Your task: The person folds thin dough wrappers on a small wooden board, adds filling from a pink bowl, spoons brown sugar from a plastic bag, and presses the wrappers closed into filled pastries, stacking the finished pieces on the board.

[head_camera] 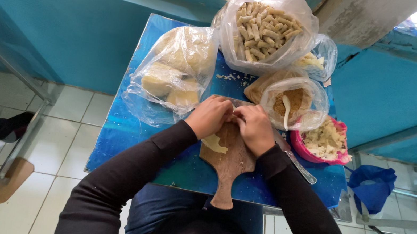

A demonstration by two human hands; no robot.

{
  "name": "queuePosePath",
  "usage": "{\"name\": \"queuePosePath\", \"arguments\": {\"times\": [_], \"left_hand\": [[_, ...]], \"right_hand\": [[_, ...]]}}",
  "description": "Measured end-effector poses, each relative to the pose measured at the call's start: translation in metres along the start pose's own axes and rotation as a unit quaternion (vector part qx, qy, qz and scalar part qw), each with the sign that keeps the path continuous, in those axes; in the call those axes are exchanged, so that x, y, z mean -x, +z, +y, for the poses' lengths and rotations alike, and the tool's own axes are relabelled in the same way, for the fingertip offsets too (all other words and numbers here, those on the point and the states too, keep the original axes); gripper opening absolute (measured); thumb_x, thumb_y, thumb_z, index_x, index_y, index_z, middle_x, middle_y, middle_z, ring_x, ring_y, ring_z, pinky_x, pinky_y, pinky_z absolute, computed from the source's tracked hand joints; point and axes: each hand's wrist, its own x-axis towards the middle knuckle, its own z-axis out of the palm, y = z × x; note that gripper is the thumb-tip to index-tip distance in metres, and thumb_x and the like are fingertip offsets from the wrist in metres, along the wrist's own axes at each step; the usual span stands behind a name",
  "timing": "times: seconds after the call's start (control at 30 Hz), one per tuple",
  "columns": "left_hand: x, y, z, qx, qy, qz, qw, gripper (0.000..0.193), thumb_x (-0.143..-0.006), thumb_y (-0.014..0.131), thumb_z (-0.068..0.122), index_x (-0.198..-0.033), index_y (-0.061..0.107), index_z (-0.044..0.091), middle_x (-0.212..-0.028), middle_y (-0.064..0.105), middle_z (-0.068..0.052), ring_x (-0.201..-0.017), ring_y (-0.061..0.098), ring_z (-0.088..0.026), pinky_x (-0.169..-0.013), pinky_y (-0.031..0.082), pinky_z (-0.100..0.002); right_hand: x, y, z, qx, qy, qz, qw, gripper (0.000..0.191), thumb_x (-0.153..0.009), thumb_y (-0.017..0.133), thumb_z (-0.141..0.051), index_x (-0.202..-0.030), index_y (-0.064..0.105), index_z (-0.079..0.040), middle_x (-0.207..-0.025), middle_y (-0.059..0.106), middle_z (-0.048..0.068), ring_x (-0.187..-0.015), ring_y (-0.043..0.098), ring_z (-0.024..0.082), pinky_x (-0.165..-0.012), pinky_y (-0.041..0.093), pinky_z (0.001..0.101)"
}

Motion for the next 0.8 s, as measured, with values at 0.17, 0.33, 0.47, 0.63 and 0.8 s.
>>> {"name": "queuePosePath", "arguments": {"times": [0.17, 0.33, 0.47, 0.63, 0.8], "left_hand": [[0.000, 0.003, 0.002, -0.025, -0.022, 0.019, 0.999, 0.006, -0.084, 0.062, 0.001, -0.089, 0.063, 0.004, -0.092, 0.069, -0.013, -0.097, 0.063, -0.038, -0.086, 0.049, -0.046], [-0.006, 0.004, 0.001, -0.017, -0.101, 0.022, 0.995, 0.007, -0.085, 0.064, 0.004, -0.086, 0.069, 0.007, -0.088, 0.069, -0.014, -0.094, 0.064, -0.038, -0.084, 0.050, -0.046], [-0.008, 0.000, 0.001, 0.032, -0.142, 0.031, 0.989, 0.007, -0.083, 0.068, 0.009, -0.089, 0.068, 0.008, -0.087, 0.068, -0.013, -0.093, 0.065, -0.036, -0.082, 0.051, -0.045], [-0.004, 0.003, 0.003, -0.037, -0.044, 0.034, 0.998, 0.013, -0.082, 0.062, 0.001, -0.090, 0.068, 0.009, -0.091, 0.067, -0.012, -0.093, 0.061, -0.037, -0.083, 0.049, -0.045], [-0.002, -0.001, 0.001, -0.032, -0.012, 0.008, 0.999, 0.006, -0.083, 0.065, 0.005, -0.088, 0.065, 0.007, -0.090, 0.066, -0.012, -0.093, 0.061, -0.036, -0.083, 0.048, -0.045]], "right_hand": [[-0.010, 0.000, 0.001, -0.007, 0.014, -0.002, 1.000, 0.007, -0.086, 0.070, -0.009, -0.091, 0.075, -0.008, -0.093, 0.072, 0.011, -0.093, 0.063, 0.034, -0.087, 0.049, 0.0436], [-0.029, -0.007, 0.006, -0.099, 0.161, -0.088, 0.978, 0.012, -0.086, 0.075, -0.019, -0.089, 0.074, -0.007, -0.086, 0.074, 0.009, -0.080, 0.072, 0.023, -0.074, 0.056, 0.0357], [-0.031, -0.010, 0.009, -0.128, 0.171, -0.101, 0.972, 0.016, -0.083, 0.078, -0.019, -0.090, 0.072, -0.006, -0.085, 0.075, 0.010, -0.077, 0.071, 0.023, -0.071, 0.056, 0.0344], [-0.022, -0.004, 0.005, -0.052, 0.031, -0.022, 0.998, 0.009, -0.086, 0.071, -0.008, -0.094, 0.073, -0.007, -0.093, 0.072, 0.012, -0.090, 0.065, 0.032, -0.081, 0.052, 0.0408], [-0.016, -0.003, 0.005, -0.026, 0.010, -0.020, 0.999, 0.009, -0.083, 0.071, -0.008, -0.091, 0.073, -0.008, -0.092, 0.071, 0.011, -0.090, 0.062, 0.034, -0.083, 0.049, 0.0435]]}}
